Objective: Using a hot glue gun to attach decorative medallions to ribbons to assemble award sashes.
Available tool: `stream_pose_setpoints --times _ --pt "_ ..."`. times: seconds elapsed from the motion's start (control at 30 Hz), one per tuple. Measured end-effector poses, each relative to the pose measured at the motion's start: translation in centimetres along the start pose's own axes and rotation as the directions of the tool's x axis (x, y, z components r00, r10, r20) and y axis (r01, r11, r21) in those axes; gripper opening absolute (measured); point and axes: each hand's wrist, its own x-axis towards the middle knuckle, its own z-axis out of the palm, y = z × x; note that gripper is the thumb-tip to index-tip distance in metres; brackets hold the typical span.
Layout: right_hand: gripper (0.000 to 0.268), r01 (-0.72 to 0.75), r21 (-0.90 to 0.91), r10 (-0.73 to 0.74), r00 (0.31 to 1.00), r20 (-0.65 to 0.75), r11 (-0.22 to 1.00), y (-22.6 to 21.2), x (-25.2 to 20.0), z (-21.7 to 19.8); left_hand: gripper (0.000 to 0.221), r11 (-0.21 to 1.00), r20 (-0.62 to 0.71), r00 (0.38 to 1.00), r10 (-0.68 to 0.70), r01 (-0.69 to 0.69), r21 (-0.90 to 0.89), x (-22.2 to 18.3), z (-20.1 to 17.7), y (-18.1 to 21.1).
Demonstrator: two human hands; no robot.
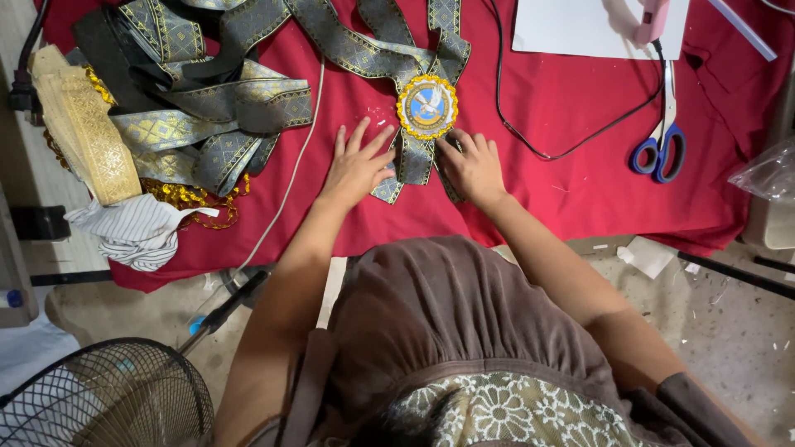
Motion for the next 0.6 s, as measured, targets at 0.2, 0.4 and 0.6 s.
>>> stream_pose_setpoints --times 0.2,0.4,0.6 --pt "0.049 0.007 0.001 -0.007 1.000 0.000 1.000 -0.1 -0.2 0.5 0.040 0.991 -0.171 0.976 -0.134 0.127 -0.047 -0.6 3.6 -0.7" --pt "0.047 -0.049 0.022 0.048 0.999 0.015 0.999 -0.9 0.2 0.4 0.057 0.800 0.050 0.926 -0.375 0.350 -0.488 2.1 -1.1 5.1" --pt "0.050 -0.062 0.016 0.062 0.997 0.047 0.998 -0.7 1.5 -1.4 0.027 0.142 0.255 0.841 -0.477 0.359 -0.922 4.1 2.5 0.9"
